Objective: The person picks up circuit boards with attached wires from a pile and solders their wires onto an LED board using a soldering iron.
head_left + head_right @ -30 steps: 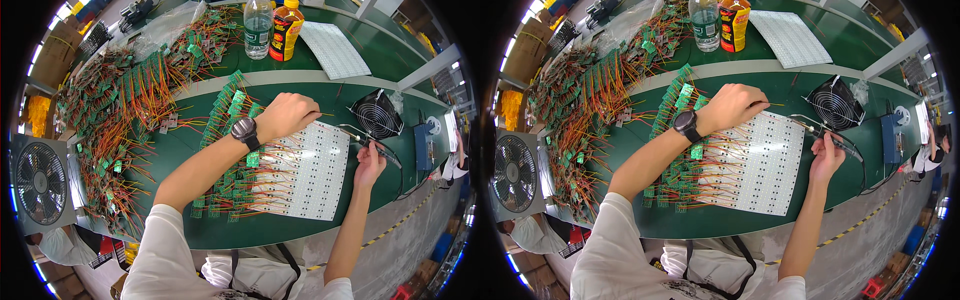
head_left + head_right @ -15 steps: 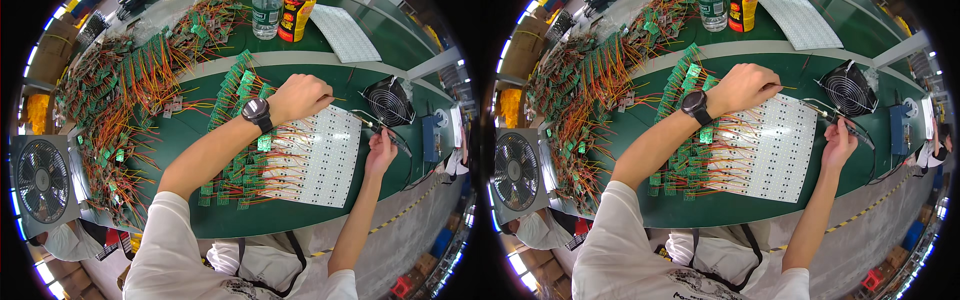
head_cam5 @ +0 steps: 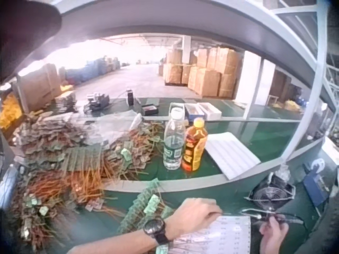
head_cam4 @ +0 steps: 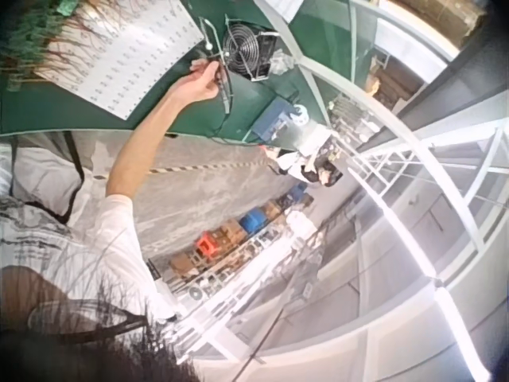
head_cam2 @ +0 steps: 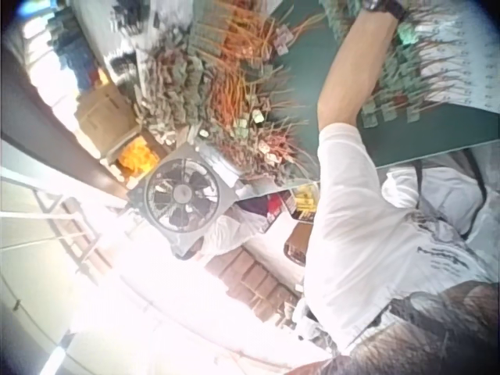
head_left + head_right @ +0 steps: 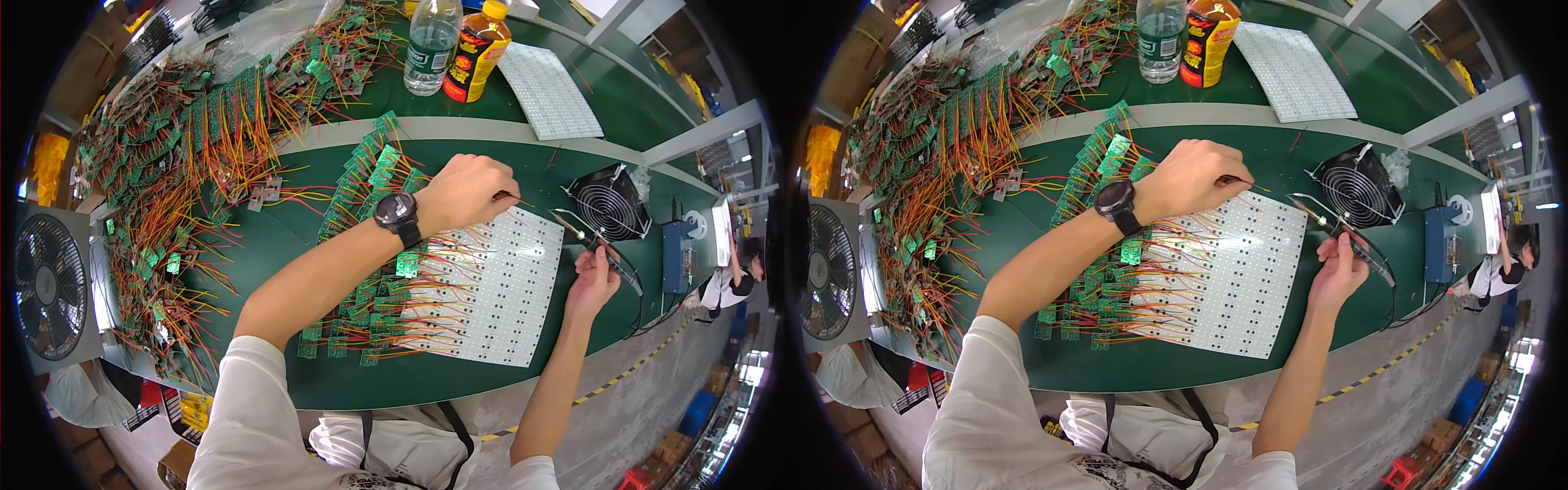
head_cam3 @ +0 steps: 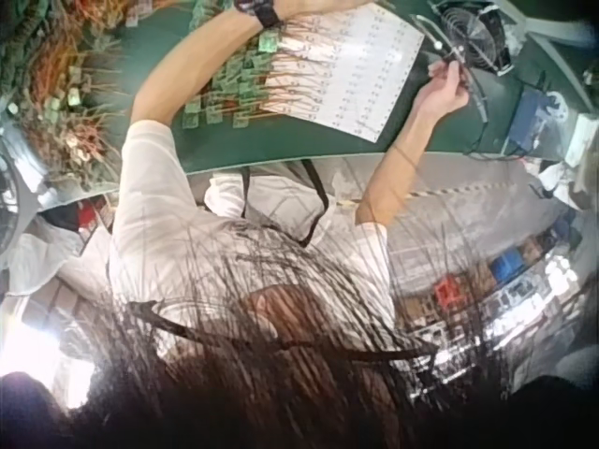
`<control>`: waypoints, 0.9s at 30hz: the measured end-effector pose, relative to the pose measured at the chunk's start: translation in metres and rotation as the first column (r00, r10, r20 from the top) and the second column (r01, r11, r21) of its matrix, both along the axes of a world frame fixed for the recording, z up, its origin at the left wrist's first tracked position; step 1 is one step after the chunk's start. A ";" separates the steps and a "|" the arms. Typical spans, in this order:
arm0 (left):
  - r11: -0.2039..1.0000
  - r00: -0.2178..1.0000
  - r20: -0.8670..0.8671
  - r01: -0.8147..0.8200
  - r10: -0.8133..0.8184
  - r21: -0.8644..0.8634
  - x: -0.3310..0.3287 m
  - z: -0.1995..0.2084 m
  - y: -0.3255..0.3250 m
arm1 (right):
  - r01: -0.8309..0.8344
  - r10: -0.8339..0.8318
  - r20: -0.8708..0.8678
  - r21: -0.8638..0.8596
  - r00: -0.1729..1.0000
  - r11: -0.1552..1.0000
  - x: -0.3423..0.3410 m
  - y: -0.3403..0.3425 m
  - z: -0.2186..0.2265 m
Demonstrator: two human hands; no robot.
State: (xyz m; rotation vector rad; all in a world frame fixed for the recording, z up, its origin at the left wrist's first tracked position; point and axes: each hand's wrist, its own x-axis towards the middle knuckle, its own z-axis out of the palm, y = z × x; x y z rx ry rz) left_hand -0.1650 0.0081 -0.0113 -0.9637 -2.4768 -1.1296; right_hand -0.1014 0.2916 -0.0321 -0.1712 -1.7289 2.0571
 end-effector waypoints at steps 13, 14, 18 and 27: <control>0.999 0.997 0.080 -0.017 0.020 -0.043 -0.001 0.000 0.003 | -0.135 0.136 0.005 0.104 0.991 0.985 -0.022 0.001 0.000; 0.999 0.997 0.079 -0.020 0.024 -0.044 -0.001 -0.001 0.003 | -0.148 0.144 0.038 0.110 0.989 0.983 -0.022 0.003 -0.002; 0.998 0.998 0.058 -0.033 0.037 -0.057 -0.001 -0.004 0.003 | -0.180 0.178 0.038 0.073 0.983 0.981 -0.023 0.005 -0.003; 0.999 0.998 0.050 -0.039 0.041 -0.038 -0.003 -0.002 0.004 | -0.235 0.226 0.083 0.118 0.971 0.965 -0.023 0.007 -0.001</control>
